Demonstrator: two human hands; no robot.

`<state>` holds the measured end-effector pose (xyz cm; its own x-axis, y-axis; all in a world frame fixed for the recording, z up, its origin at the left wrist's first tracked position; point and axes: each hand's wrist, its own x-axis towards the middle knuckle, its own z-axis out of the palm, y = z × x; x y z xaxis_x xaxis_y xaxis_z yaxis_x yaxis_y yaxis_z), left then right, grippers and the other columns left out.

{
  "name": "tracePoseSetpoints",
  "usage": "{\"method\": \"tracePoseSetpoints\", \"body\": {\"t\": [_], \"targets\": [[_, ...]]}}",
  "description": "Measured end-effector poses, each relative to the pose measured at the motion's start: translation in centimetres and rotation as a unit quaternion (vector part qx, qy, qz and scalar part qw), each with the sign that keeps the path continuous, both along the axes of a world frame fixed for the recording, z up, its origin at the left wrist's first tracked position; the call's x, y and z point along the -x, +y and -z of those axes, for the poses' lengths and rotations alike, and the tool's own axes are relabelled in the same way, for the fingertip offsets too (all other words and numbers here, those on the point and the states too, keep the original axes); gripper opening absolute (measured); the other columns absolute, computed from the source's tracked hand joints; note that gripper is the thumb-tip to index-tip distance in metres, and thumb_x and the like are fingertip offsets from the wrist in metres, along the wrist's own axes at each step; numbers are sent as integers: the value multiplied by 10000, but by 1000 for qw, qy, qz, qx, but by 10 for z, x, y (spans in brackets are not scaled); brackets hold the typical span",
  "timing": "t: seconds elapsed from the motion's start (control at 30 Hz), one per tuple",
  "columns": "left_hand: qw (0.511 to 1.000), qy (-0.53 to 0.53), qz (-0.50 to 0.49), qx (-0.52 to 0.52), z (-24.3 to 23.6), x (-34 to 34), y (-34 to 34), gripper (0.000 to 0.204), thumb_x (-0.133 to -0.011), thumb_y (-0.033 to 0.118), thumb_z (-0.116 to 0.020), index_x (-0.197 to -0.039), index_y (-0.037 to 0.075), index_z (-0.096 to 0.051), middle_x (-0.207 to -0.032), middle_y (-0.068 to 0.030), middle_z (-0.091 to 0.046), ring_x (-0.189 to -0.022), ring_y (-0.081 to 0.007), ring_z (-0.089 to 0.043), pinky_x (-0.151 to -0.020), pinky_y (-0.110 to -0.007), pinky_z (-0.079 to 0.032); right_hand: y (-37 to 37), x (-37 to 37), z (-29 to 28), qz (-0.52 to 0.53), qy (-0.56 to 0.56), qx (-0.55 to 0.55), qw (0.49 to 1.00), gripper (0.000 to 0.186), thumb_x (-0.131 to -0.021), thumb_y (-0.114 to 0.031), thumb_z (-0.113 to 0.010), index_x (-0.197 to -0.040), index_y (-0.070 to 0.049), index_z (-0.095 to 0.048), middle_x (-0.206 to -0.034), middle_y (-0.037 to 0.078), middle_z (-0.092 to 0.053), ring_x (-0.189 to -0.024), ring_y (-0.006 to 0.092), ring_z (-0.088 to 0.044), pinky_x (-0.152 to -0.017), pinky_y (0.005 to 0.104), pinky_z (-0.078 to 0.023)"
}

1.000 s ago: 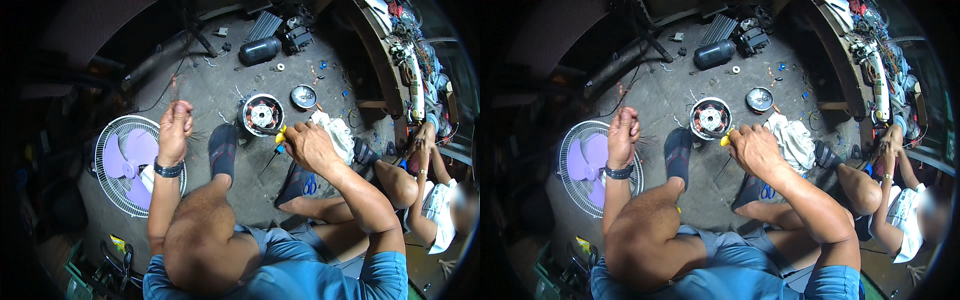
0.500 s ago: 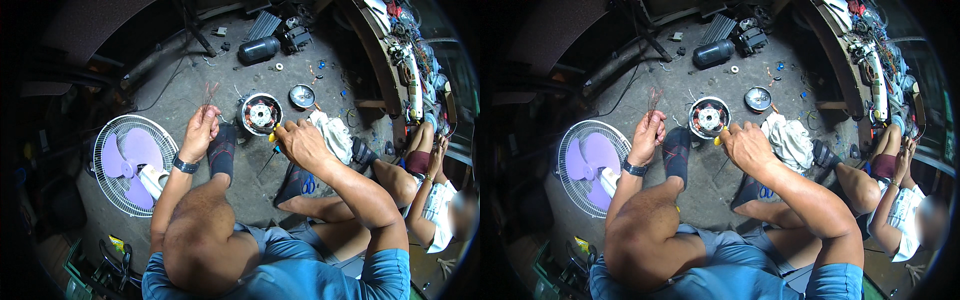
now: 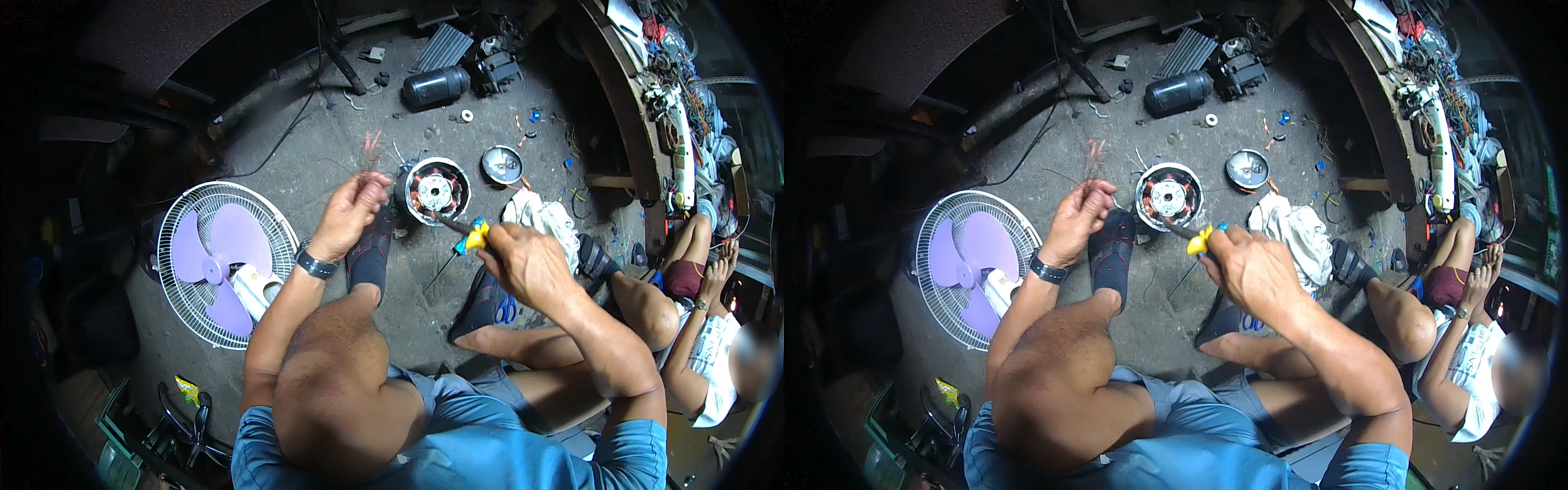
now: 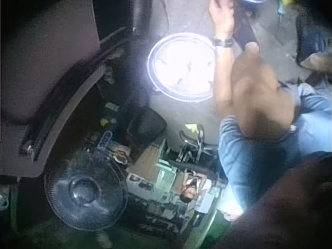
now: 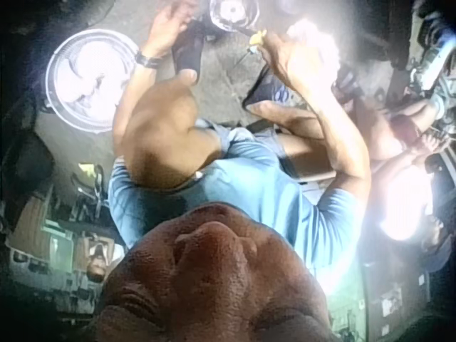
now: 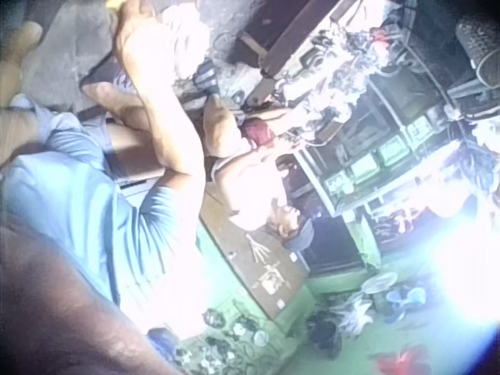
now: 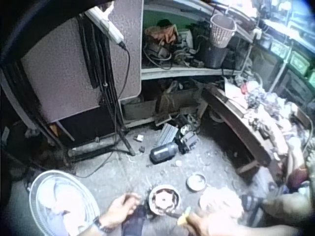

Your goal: The person sits on the floor and uses pliers to strip insulation from multiple copper wires attached to a small electric motor. They repeatedly pull and cut the wires, gathering them in their hand.

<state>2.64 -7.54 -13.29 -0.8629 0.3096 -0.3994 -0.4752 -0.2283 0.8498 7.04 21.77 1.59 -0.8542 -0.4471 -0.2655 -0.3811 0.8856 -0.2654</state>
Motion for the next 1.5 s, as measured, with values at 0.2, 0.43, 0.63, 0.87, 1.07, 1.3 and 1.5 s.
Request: {"method": "tracePoseSetpoints", "body": {"t": [0.2, 0.43, 0.63, 0.87, 1.07, 1.3, 1.5], "targets": [[956, 187, 219, 52, -16, 10, 55, 232, -1078, 165, -566, -1235, 5, -627, -1003, 3, -627, -850, -75, -574, -842, -238, -505, -2, 8, -49, 41, 63, 80, 994, 245, -935, -228, -709, -954, -50, -541, -848, 157, -598, -758, 375, -637, -637, 475, -508], [983, 163, 84, 12, -40, 21, 7, 313, -1114, 285, -485, -1139, 30, -666, -828, 16, -601, -657, -48, -504, -647, -224, -453, -23, 48, -91, 44, 87, 87, 991, 239, -946, -211, -698, -993, -16, -568, -879, 195, -581, -843, 423, -598, -739, 500, -476], [983, 160, 0, -88, -36, 6, -28, 293, -1094, 199, -514, -1382, 154, -544, -764, 89, -435, -606, -13, -386, -559, -210, -377, 11, 1, -10, 130, -47, 196, 971, 307, -997, -126, -612, -1247, 51, -597, -933, 163, -602, -852, 313, -594, -796, 399, -481], [976, 94, -169, -98, 9, -4, -33, 135, -959, 47, -496, -1074, 82, -557, -780, 13, -527, -630, -73, -505, -562, -244, -410, 14, -10, 42, 147, -137, 13, 980, 565, -1018, -551, -545, -1370, -126, -663, -1269, 157, -702, -1144, 313, -643, -1012, 389, -476], [964, 33, -187, -185, 17, 6, -12, 136, -914, 15, -493, -1015, 76, -561, -785, -16, -568, -579, -76, -465, -497, -253, -366, 9, -13, 47, 135, -209, 237, 939, 288, -1051, -305, -535, -1008, -60, -680, -867, 66, -564, -809, 209, -569, -801, 386, -495], [966, 23, -90, -240, 37, 15, -4, 326, -1045, 243, -598, -1329, 131, -482, -751, 16, -522, -536, -35, -405, -451, -208, -303, 52, -46, 83, 257, -348, 210, 877, 412, -1035, -235, -631, -1355, 12, -556, -1005, 21, -590, -840, 126, -525, -736, 285, -447], [974, 3, -91, -209, 22, 1, -30, 235, -1052, 147, -570, -1285, 172, -586, -958, 34, -578, -680, -13, -477, -549, -163, -403, -3, -19, 23, 72, -105, 35, 991, 386, -912, -116, -716, -1235, 28, -562, -1093, 279, -594, -1047, 491, -579, -893, 521, -478]]}}
